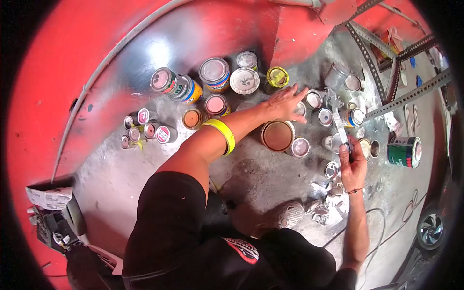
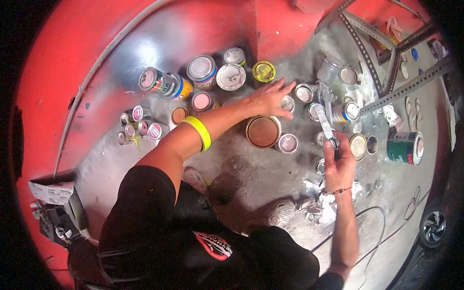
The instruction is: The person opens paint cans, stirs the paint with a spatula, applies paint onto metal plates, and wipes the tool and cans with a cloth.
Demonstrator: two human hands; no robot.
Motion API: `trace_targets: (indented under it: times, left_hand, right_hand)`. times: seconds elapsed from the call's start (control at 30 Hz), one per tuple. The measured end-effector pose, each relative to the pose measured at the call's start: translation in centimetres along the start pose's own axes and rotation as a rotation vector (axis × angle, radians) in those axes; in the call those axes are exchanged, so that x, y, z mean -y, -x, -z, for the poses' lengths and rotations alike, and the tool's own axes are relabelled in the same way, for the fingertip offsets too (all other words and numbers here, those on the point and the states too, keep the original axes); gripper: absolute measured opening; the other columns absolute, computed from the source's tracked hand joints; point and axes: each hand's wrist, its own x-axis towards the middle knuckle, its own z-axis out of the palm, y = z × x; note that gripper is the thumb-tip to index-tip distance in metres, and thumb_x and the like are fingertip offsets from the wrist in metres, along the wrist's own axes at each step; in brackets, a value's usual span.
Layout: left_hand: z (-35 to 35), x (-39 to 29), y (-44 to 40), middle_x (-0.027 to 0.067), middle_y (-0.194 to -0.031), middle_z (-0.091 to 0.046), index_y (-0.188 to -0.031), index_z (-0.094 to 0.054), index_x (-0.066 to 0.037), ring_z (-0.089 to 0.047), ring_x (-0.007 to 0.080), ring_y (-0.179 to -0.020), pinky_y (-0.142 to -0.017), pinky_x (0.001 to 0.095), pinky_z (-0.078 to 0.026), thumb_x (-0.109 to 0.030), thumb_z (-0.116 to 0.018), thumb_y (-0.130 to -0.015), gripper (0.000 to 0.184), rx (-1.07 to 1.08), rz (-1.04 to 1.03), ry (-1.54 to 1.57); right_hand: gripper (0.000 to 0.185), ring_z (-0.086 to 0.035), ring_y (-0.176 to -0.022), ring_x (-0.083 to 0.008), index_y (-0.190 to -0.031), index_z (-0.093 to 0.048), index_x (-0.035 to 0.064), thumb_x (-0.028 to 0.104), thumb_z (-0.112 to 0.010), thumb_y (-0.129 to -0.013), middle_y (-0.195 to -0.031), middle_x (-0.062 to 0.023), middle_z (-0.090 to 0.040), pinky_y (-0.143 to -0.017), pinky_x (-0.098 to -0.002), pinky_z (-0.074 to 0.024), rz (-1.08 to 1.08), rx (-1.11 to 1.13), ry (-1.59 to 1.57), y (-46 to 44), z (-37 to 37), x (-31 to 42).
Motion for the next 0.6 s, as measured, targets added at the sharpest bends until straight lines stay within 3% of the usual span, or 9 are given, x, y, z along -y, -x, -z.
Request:
trace_targets:
  times: [0.07,0.1,0.17,0.3,0.33,0.37,0.4,0.47,0.6]
  left_hand:
    - [2.8,-0.6,0.1,0.0260,-0.135,-0.052,-0.134,-0.054,-0.005,-0.052,0.0371,-0.125,-0.103,0.0430,-0.043,-0.038,-0.068,-0.084,0.062,-0.077,-0.034,0.086]
    - [4.0,-0.1,0.2,0.0191,-0.118,-0.063,-0.117,-0.062,-0.005,-0.060,0.0343,-0.111,-0.093,0.0431,-0.049,-0.031,-0.061,-0.089,0.039,-0.008,-0.062,0.051]
    - [5.9,2.4,1.2,0.0138,-0.101,-0.065,-0.101,-0.064,-0.005,-0.063,0.0336,-0.097,-0.083,0.0462,-0.050,-0.026,-0.057,-0.091,0.024,-0.111,-0.141,-0.012]
    - [13.5,7.6,4.3,0.0226,-0.085,-0.066,-0.084,-0.069,-0.002,-0.063,0.0419,-0.080,-0.073,0.0514,-0.048,-0.043,-0.051,-0.096,0.046,-0.289,0.243,-0.143]
    - [14.1,8.4,4.9,0.0226,-0.085,-0.066,-0.084,-0.069,-0.002,-0.063,0.0419,-0.080,-0.073,0.0514,-0.048,-0.043,-0.051,-0.096,0.046,-0.285,0.237,-0.146]
    - [14.5,9.1,5.1,0.0236,-0.092,-0.066,-0.093,-0.068,-0.002,-0.063,0.0414,-0.088,-0.078,0.0505,-0.048,-0.041,-0.054,-0.095,0.042,-0.279,0.324,-0.163]
    - [14.8,9.6,5.1,0.0247,-0.100,-0.066,-0.101,-0.067,-0.001,-0.063,0.0409,-0.095,-0.083,0.0497,-0.048,-0.040,-0.056,-0.094,0.041,-0.270,0.409,-0.181]
    - [12.2,12.1,5.1,0.0259,-0.110,-0.063,-0.112,-0.062,0.000,-0.060,0.0410,-0.104,-0.090,0.0487,-0.046,-0.037,-0.058,-0.093,0.041,-0.230,0.363,-0.240]
    - [10.1,13.3,3.8,0.0272,-0.133,-0.052,-0.135,-0.046,0.000,-0.048,0.0422,-0.125,-0.106,0.0476,-0.039,-0.030,-0.059,-0.093,0.054,-0.184,0.352,-0.251]
  right_hand:
    - [0.034,-0.046,-0.060,-0.0088,-0.120,-0.059,0.0019,0.025,-0.063,-0.095,-0.070,0.0004,-0.055,-0.054,-0.0266,-0.0390,0.020,0.018,0.076,-1.1,0.7,2.2]
    - [0.031,-0.047,-0.058,-0.0104,-0.117,-0.060,0.0018,0.024,-0.063,-0.095,-0.067,-0.0021,-0.056,-0.053,-0.0283,-0.0398,0.106,0.032,0.239,-1.6,1.4,2.9]
    - [0.025,-0.052,-0.057,-0.0129,-0.109,-0.062,0.0010,0.021,-0.062,-0.095,-0.067,-0.0110,-0.060,-0.054,-0.0306,-0.0426,0.204,0.003,0.376,-2.3,2.1,4.5]
    - [0.026,-0.049,-0.064,-0.0095,-0.108,-0.062,-0.0009,0.023,-0.061,-0.097,-0.073,0.0003,-0.060,-0.056,-0.0274,-0.0414,0.157,-0.044,0.072,-1.0,1.1,3.1]
    - [0.026,-0.047,-0.065,-0.0078,-0.108,-0.062,-0.0007,0.023,-0.061,-0.098,-0.073,0.0026,-0.058,-0.056,-0.0254,-0.0398,0.169,-0.039,0.031,-0.1,0.4,2.3]
    - [0.024,-0.042,-0.065,-0.0050,-0.107,-0.062,0.0008,0.022,-0.062,-0.097,-0.074,0.0038,-0.054,-0.056,-0.0224,-0.0358,0.014,0.011,0.000,0.9,0.0,0.3]
    - [0.022,-0.040,-0.065,-0.0034,-0.104,-0.063,0.0017,0.022,-0.063,-0.096,-0.073,0.0050,-0.052,-0.056,-0.0221,-0.0339,0.015,-0.028,-0.072,1.6,-1.3,-0.6]
    - [0.019,-0.042,-0.070,-0.0029,-0.103,-0.062,0.0023,0.021,-0.061,-0.098,-0.078,0.0064,-0.054,-0.061,-0.0202,-0.0347,-0.170,0.016,-0.120,2.7,-2.3,-2.1]
    - [0.021,-0.042,-0.070,-0.0031,-0.104,-0.062,0.0018,0.022,-0.061,-0.098,-0.077,0.0066,-0.054,-0.061,-0.0203,-0.0348,-0.251,0.023,-0.189,3.9,-2.6,-2.0]
